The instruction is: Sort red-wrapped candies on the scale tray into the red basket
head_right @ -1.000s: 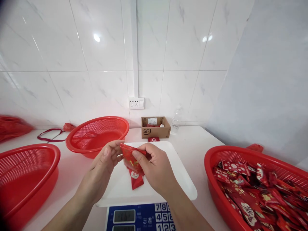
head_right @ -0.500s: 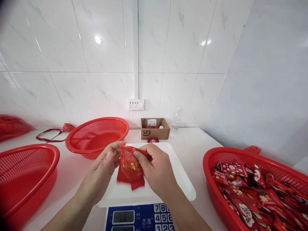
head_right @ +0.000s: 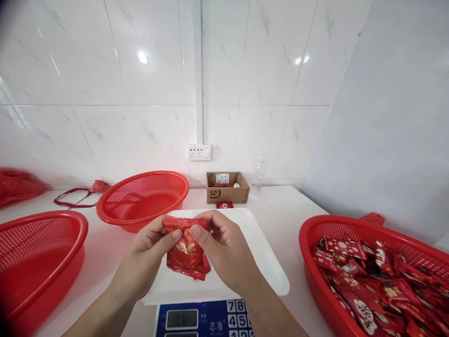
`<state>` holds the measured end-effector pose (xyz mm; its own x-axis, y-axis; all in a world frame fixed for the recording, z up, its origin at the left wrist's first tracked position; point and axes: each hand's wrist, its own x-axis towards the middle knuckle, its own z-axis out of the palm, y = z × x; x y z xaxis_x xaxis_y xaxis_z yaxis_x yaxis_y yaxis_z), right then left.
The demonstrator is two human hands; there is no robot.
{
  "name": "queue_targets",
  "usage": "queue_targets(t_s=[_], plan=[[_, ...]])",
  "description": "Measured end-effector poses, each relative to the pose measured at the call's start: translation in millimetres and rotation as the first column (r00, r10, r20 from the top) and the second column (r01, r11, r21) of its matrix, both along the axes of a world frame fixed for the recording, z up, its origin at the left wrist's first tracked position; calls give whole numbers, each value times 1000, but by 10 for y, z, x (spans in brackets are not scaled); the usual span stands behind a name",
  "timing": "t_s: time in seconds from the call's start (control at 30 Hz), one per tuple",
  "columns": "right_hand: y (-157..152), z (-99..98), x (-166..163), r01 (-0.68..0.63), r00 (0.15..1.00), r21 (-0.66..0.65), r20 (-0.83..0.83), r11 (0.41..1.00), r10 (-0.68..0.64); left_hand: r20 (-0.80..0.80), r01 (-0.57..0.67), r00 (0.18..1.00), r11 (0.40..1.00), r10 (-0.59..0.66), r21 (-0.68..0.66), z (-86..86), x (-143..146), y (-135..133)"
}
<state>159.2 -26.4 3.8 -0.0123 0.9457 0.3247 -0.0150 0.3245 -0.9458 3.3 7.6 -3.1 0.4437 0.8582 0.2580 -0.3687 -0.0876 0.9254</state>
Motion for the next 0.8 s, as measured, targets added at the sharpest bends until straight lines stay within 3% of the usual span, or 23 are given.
queue_targets(t_s=[0.13, 0.37, 0.47, 0.67, 0.8], plan=[[-4, -3, -35, -92, 992, -79, -97, 993, 84, 64, -54, 997, 998, 53, 21, 0, -19, -14], [-47, 5, -18, -89, 989, -46, -119, 995, 83, 71, 22, 997, 1000, -23, 15, 32, -6, -69], [-74, 23, -17, -148, 982, -92, -128, 985, 136, 58, -41, 998, 999, 39, 33, 31, -6, -77], [-68, 11, -32, -205, 978, -60, 32, 977, 207, 59, -178, 983, 980, 173, 90, -16, 2, -59], [-32, 7, -51, -107, 978, -60, 175, 992, 116, 18, -197, 980, 974, 197, 110, -12, 18, -42]])
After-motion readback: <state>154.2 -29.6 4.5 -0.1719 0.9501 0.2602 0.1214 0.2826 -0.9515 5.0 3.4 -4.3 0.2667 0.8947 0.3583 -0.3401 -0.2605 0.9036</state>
